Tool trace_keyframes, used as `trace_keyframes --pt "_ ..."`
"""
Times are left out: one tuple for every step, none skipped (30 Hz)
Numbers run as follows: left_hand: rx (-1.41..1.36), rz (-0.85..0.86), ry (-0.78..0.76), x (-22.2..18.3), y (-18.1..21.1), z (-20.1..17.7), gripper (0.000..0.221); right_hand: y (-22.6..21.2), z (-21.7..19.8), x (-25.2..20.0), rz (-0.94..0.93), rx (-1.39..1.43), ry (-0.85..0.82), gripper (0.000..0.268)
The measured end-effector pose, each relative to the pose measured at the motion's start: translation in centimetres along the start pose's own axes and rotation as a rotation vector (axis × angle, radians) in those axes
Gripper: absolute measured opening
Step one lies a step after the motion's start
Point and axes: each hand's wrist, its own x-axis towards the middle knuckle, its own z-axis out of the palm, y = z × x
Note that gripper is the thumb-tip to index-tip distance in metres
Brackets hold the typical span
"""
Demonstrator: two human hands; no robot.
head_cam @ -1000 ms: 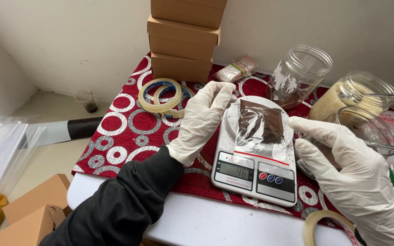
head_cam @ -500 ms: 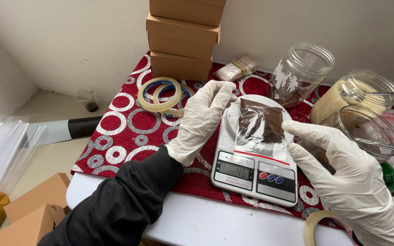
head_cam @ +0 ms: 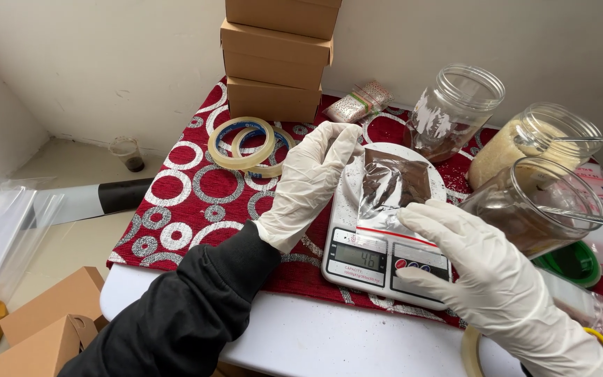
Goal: The person scoops dark brown powder from a jar into a small zip-top bag, weighs it on a digital scale, and seals the bag. They then scoop a small amount of light-colored granules into a second bag, seal it, and place a printed label on the first bag. Finally, they handle a roll of tape.
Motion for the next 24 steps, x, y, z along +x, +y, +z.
trace_keyframes --pt "-0.003 0.000 -0.003 0.0 -0.1 0.0 0.026 -0.4 0.1 0.1 0.002 -0.003 -0.001 0.065" --pt "0.000 0.003 -0.002 0.0 -0.2 0.1 0.026 -0.7 0.2 0.3 -0.004 -0.025 0.025 0.056" --pt "0.002 0.007 0.000 0.0 -0.2 0.1 0.026 -1.1 0.3 0.4 -0.011 -0.047 0.051 0.048" --pt "0.001 0.008 -0.003 -0.1 -0.4 0.1 0.026 -1.1 0.3 0.5 -0.010 -0.050 0.052 0.048" --pt "-0.024 0.012 -0.019 -0.1 -0.5 0.1 0.027 -1.2 0.4 0.5 -0.001 -0.063 0.081 0.045" --pt "-0.049 0.017 -0.034 -0.2 -0.7 0.1 0.028 -1.2 0.4 0.6 0.006 -0.076 0.110 0.043" --pt "-0.051 0.018 -0.035 -0.5 0.0 0.2 0.028 -1.2 0.2 0.6 0.006 -0.079 0.110 0.043" --pt "-0.001 0.023 -0.064 -0.8 0.8 0.4 0.028 -1.3 0.1 0.6 -0.004 -0.106 0.123 0.038" --pt "0.048 0.028 -0.092 -1.1 1.5 0.5 0.029 -1.3 -0.1 0.6 -0.015 -0.133 0.137 0.033" --pt "0.048 0.029 -0.095 -1.5 2.1 0.6 0.029 -1.3 0.0 0.5 -0.014 -0.135 0.138 0.033" --pt "0.105 0.090 -0.182 -2.0 2.8 0.8 0.025 -1.3 0.0 0.5 0.002 -0.145 0.145 0.030" --pt "0.161 0.151 -0.270 -2.5 3.4 1.0 0.022 -1.3 0.0 0.4 0.019 -0.156 0.150 0.027" --pt "0.161 0.152 -0.273 -2.7 3.1 1.1 0.022 -1.0 0.3 0.1 0.021 -0.158 0.152 0.027" --pt "0.322 0.356 -0.314 -2.9 2.9 1.2 0.019 -0.7 0.5 -0.2 -0.041 -0.312 0.154 0.028" --pt "0.484 0.559 -0.354 -3.0 2.6 1.4 0.019 -0.4 0.8 -0.6 -0.103 -0.466 0.155 0.029" --pt "0.484 0.560 -0.358 -3.1 2.1 1.6 0.019 -0.2 1.1 -0.8 -0.099 -0.468 0.157 0.029" --pt "0.590 0.693 -0.362 -3.2 1.7 1.8 0.021 0.0 1.4 -1.0 -0.096 -0.603 0.182 0.026" --pt "0.694 0.826 -0.367 -3.3 1.2 2.0 0.025 0.2 1.7 -1.3 -0.091 -0.739 0.205 0.023" --pt "0.692 0.828 -0.371 -3.3 1.0 2.0 0.025 0.0 1.6 -1.1 -0.087 -0.742 0.206 0.023" --pt "0.775 0.906 -0.378 -3.2 0.9 1.9 0.025 -0.2 1.5 -0.9 -0.084 -0.838 0.239 0.023" --pt "0.858 0.984 -0.385 -3.2 0.8 1.9 0.026 -0.4 1.4 -0.7 -0.081 -0.934 0.272 0.023" --pt "0.859 0.989 -0.389 -3.1 0.5 2.1 0.026 -0.2 1.4 -0.8 -0.077 -0.937 0.277 0.023" --pt "0.948 1.024 -0.306 -3.1 0.3 2.2 0.017 -0.1 1.4 -0.9 -0.045 -0.727 0.255 0.023" --pt "1.033 1.055 -0.221 -3.1 -0.1 2.4 0.013 0.1 1.5 -1.0 -0.015 -0.516 0.230 0.023"
